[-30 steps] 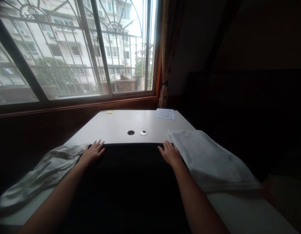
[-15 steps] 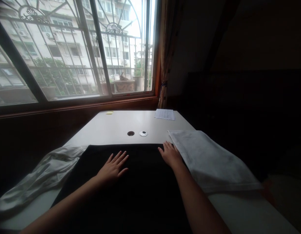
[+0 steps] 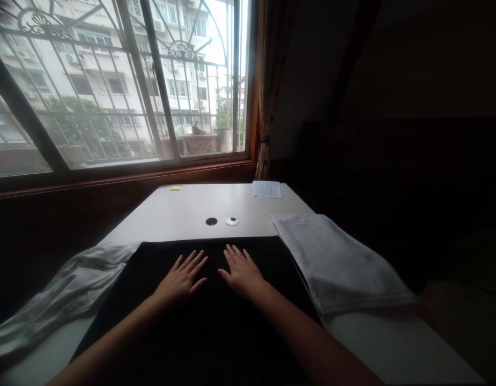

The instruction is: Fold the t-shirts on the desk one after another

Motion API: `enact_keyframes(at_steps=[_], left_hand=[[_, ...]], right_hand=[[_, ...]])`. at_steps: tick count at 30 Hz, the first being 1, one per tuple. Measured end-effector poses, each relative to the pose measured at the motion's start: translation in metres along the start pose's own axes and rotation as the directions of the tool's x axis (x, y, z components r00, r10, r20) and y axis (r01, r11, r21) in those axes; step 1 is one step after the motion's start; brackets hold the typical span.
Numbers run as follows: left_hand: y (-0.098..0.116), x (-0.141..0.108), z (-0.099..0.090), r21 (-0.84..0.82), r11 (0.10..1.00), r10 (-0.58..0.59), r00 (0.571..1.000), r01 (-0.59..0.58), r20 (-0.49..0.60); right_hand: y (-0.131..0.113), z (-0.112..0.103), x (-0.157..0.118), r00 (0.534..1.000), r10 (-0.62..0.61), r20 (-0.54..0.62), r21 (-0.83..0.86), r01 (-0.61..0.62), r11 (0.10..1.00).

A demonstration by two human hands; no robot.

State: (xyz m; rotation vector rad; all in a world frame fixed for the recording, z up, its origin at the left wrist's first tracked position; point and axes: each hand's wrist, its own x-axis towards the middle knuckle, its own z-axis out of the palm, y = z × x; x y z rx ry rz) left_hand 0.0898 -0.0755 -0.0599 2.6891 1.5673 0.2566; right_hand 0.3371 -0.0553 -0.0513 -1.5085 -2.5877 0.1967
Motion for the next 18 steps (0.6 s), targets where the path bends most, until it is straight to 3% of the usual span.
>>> enact_keyframes(at_steps=[7,12,15,18], left_hand=[[0.001,0.001,-0.006,-0.005,1.000,-0.011,0.998,0.012,0.060],[-0.001,0.000,-0.010,-0.009,0.999,-0.047,0.993,0.048,0.107],[-0.023,-0.003,-0.017,0.010,0.992,-0.125,0.984,0.124,0.128],[-0.064,-0.011,-0.025,0.052,0.966,-0.259,0.954,0.254,0.153]], right_hand=[[0.073,-0.017,-0.037,0.977,0.212,-0.022,-0.056,-0.213,0.975],[0.097,-0.012,-0.053,0.949,0.310,-0.057,-0.019,-0.312,0.950],[0.100,-0.009,-0.053,0.942,0.326,-0.079,-0.015,-0.329,0.944],[0.101,-0.006,-0.051,0.942,0.327,-0.083,-0.016,-0.329,0.944]])
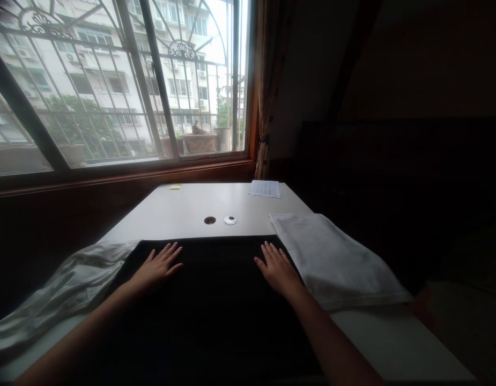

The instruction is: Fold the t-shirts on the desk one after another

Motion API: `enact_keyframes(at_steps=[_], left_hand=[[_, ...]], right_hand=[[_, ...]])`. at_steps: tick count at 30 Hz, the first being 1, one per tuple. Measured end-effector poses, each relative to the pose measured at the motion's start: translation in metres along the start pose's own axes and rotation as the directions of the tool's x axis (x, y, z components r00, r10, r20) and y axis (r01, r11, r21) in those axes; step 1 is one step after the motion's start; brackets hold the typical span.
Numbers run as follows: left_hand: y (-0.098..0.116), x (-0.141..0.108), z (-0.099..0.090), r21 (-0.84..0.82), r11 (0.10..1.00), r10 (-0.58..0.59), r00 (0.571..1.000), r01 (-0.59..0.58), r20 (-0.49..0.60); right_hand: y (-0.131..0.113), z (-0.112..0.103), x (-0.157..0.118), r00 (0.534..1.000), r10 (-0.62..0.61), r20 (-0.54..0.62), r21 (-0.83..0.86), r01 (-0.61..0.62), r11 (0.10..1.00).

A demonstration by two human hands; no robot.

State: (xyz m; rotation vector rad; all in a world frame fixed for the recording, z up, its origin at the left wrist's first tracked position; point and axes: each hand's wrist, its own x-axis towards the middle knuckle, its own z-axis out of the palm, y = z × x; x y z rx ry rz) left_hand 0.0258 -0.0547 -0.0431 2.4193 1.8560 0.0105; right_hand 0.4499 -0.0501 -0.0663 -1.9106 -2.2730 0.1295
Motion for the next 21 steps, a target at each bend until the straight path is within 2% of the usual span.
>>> enact_keyframes(at_steps=[3,6,11,14,17,21], left_hand=[[-0.042,0.001,-0.003,0.042,0.987,-0.152,0.988,0.152,-0.014],[-0.065,0.000,0.000,0.090,0.970,-0.220,0.974,0.225,-0.057],[-0.063,-0.002,0.004,0.122,0.967,-0.215,0.973,0.225,-0.090],[-0.060,-0.002,0.004,0.133,0.965,-0.214,0.973,0.224,-0.089],[-0.059,-0.001,0.004,0.132,0.963,-0.226,0.971,0.235,-0.081],[-0.058,-0.002,0.002,0.114,0.963,-0.234,0.969,0.242,-0.084]], right_hand=[[0.002,0.003,0.002,1.000,-0.003,0.002,-0.003,0.003,1.000],[0.003,0.004,0.002,1.000,-0.007,0.002,-0.003,0.007,1.000],[-0.002,-0.004,0.001,0.999,0.013,0.040,-0.021,-0.012,1.000],[-0.014,-0.014,0.006,0.996,0.043,0.080,-0.031,-0.040,0.999],[-0.039,-0.024,0.018,0.996,0.005,0.088,-0.025,-0.003,1.000],[-0.091,-0.026,0.038,0.980,-0.158,0.124,0.036,0.155,0.987]])
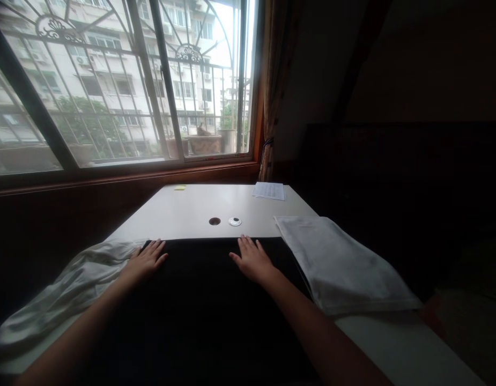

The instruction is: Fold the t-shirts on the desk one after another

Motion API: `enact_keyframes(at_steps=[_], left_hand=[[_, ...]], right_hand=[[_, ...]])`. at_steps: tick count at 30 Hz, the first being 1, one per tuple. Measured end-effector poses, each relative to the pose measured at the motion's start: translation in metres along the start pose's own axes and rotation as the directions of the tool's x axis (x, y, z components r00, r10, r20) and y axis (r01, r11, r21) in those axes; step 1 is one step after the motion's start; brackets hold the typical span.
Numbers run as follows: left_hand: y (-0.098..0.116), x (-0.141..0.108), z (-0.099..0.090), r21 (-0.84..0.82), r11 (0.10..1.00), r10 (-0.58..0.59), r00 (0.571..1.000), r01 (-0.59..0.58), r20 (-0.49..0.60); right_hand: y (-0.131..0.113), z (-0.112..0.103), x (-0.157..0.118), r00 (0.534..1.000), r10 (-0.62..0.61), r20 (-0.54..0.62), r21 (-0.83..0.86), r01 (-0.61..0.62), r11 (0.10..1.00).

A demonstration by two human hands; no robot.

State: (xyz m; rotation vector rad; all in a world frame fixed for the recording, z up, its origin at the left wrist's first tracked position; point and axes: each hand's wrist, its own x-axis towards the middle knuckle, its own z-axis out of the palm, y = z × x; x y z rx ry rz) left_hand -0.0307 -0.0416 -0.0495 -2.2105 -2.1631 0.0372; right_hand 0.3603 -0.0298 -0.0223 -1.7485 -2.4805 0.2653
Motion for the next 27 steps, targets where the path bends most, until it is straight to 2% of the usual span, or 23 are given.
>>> enact_keyframes(at_steps=[4,7,10,13,16,19,21,24,27], left_hand=[[0.003,-0.003,-0.005,-0.007,1.000,0.008,1.000,-0.008,0.002],[0.004,-0.005,-0.007,-0.005,1.000,0.007,1.000,-0.007,0.011],[0.004,-0.005,-0.008,0.005,1.000,-0.003,1.000,0.003,0.017],[0.003,-0.004,-0.007,0.009,1.000,-0.002,1.000,0.002,0.019],[0.001,-0.003,-0.004,-0.002,1.000,0.006,1.000,-0.006,0.015],[-0.002,0.001,-0.001,-0.013,1.000,-0.002,1.000,0.002,0.019],[-0.004,0.004,-0.002,-0.013,1.000,-0.010,0.999,0.010,0.035],[-0.002,0.010,-0.011,0.005,0.999,-0.032,0.996,0.032,0.086],[0.015,0.014,-0.023,0.055,0.998,-0.043,0.997,0.039,0.071]], right_hand=[[-0.044,0.014,0.021,0.983,-0.165,0.082,0.074,0.159,0.984],[-0.050,0.026,0.028,0.974,-0.206,0.090,0.089,0.198,0.976],[-0.024,0.028,0.030,0.985,-0.164,0.053,0.059,0.161,0.985],[0.023,0.022,0.028,0.999,-0.014,0.033,0.005,0.014,1.000],[0.073,0.017,0.023,0.989,0.148,0.026,-0.023,-0.147,0.989],[0.104,0.018,0.017,0.977,0.212,-0.011,-0.036,-0.212,0.977],[0.112,0.021,0.014,0.973,0.225,-0.047,-0.057,-0.227,0.972],[0.109,0.024,0.011,0.966,0.242,-0.088,-0.082,-0.249,0.965],[0.104,0.026,0.011,0.963,0.246,-0.111,-0.092,-0.257,0.962]])
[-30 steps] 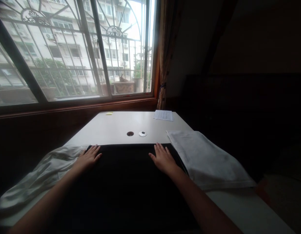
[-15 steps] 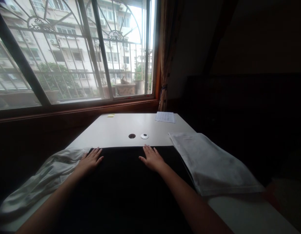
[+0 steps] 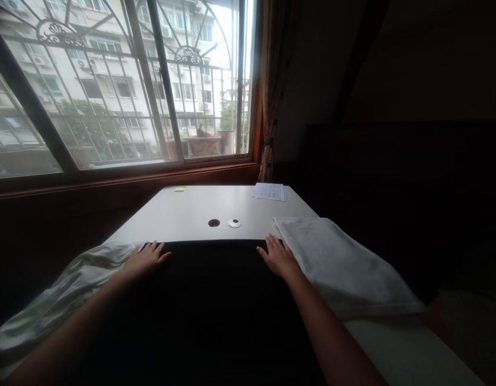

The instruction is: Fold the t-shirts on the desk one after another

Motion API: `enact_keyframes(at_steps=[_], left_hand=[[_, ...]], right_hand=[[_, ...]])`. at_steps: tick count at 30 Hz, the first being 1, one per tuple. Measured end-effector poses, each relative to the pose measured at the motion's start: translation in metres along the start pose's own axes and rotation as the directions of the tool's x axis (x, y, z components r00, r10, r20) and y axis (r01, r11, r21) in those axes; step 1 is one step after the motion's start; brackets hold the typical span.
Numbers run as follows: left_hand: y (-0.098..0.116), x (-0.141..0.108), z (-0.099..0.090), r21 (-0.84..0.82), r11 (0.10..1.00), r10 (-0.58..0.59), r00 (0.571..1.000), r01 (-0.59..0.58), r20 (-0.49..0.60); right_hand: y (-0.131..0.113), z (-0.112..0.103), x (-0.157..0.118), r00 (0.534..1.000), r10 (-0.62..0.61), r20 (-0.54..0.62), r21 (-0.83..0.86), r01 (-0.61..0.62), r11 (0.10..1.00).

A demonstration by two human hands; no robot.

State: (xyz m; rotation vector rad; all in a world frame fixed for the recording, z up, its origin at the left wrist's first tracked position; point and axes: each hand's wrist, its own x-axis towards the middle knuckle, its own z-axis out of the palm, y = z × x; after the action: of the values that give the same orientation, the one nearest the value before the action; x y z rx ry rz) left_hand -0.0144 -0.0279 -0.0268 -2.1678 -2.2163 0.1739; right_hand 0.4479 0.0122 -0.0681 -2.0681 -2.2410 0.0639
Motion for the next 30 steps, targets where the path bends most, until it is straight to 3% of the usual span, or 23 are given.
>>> enact_keyframes(at_steps=[4,7,10,13,18,21,30], left_hand=[[0.053,-0.010,-0.011,-0.029,0.972,0.229,0.966,-0.234,-0.122],[0.096,-0.020,-0.007,-0.151,0.913,0.371,0.925,-0.380,-0.083],[0.112,-0.019,0.001,-0.202,0.890,0.409,0.911,-0.410,-0.045],[0.093,-0.006,0.009,-0.210,0.902,0.375,0.925,-0.378,-0.058],[0.029,0.019,0.019,-0.189,0.956,0.216,0.974,-0.226,-0.073],[0.004,0.024,0.024,-0.165,0.976,0.126,0.987,-0.141,-0.095],[-0.001,0.025,0.032,-0.118,0.989,0.071,0.988,-0.087,-0.137]], right_hand=[[0.001,0.002,0.001,1.000,-0.006,-0.020,0.002,0.006,1.000],[0.004,0.004,0.002,0.999,-0.019,-0.041,-0.001,0.019,1.000],[0.005,0.004,0.002,0.999,-0.023,-0.043,0.005,0.023,1.000],[0.006,0.003,0.002,0.999,-0.022,-0.037,0.013,0.022,1.000],[0.007,0.005,0.003,0.998,-0.032,-0.051,0.000,0.032,0.999],[0.007,0.005,0.003,0.998,-0.038,-0.058,-0.013,0.037,0.999],[-0.003,-0.014,-0.007,0.993,-0.064,-0.104,0.005,0.064,0.998]])
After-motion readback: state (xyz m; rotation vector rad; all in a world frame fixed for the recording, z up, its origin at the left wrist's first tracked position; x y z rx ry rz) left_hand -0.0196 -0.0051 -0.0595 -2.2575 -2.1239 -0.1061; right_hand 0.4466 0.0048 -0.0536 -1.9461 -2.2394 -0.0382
